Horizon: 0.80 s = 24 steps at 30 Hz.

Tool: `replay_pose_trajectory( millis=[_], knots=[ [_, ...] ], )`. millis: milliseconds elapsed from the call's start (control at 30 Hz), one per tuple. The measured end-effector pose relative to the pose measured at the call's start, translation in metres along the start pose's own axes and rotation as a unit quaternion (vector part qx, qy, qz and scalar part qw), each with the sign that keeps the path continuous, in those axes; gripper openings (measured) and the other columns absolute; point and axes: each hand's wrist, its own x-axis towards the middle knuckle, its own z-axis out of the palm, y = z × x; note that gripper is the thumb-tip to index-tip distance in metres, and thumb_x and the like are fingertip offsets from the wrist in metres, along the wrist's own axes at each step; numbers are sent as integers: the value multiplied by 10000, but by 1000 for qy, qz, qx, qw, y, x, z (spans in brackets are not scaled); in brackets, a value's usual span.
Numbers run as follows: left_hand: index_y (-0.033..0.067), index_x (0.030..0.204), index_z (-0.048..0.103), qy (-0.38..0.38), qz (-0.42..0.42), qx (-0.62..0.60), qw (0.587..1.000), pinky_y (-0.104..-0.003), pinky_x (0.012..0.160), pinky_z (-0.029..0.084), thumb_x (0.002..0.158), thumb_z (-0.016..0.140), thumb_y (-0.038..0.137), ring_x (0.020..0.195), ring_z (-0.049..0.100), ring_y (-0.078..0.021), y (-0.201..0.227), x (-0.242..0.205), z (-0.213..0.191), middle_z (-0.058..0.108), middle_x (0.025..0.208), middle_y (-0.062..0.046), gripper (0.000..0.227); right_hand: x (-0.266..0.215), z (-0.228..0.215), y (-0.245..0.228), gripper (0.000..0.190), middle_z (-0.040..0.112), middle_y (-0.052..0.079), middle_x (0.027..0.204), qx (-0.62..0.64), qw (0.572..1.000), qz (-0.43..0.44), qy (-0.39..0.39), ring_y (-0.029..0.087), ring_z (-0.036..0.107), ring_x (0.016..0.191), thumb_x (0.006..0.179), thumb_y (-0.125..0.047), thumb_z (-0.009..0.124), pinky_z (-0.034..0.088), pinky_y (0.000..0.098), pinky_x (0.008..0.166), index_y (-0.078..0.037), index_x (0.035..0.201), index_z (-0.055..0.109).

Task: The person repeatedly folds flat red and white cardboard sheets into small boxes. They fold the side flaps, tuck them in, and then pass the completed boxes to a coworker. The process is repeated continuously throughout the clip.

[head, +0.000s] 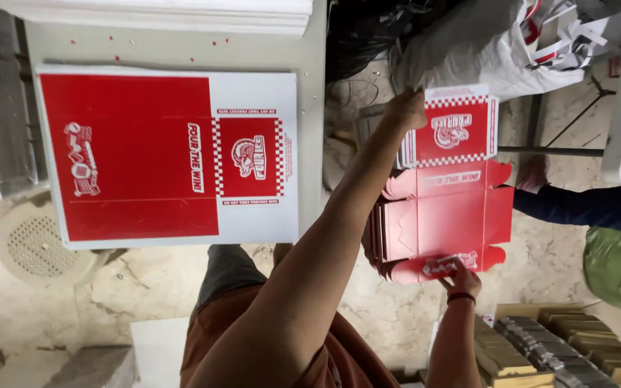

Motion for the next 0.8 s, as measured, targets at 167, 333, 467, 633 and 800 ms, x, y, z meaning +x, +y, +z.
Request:
replay_pose_trajectory(
  millis=[167,333,467,633,800],
  knots=[
    [-34,1386,569,57,18,-57,997,-382,1007,609,976,527,5,1223,686,-374,13,-68,-44,626,1342,-263,414,14,2,31,396,638,225,818,0,1000,3,-4,328,704,855,861,-112,868,561,666,871,88,1066,595],
    [4,1150,680,47,0,-47,998,-578,796,634,787,706,44,1021,739,-453,-8,17,16,660,1124,-249,366,-27,10,-3,536,683,285,1028,-230,971,-41,-46,387,686,1034,857,-115,864,533,667,943,22,1293,584],
    [65,1579,371,52,0,-51,997,-693,1074,494,813,685,257,1423,414,-600,-20,-14,2,263,1668,-259,850,-51,11,-6,653,591,365,1300,-287,924,-233,99,460,547,1278,1028,-441,639,357,592,1169,115,1362,566],
    [212,1596,221,268,160,-78,947,-560,1081,500,928,705,228,1480,456,-381,-71,-202,-85,338,1671,-126,824,-172,88,-29,334,645,118,1203,-157,906,-384,83,248,596,1097,1045,-342,739,468,410,917,-102,1265,663],
    [116,1570,382,421,176,-51,888,-475,1238,392,988,715,95,1506,417,-333,-233,-413,-141,440,1598,-116,671,-308,200,30,251,766,82,1060,-304,732,-528,-306,212,712,996,848,-98,611,531,320,807,-108,994,815]
  ],
)
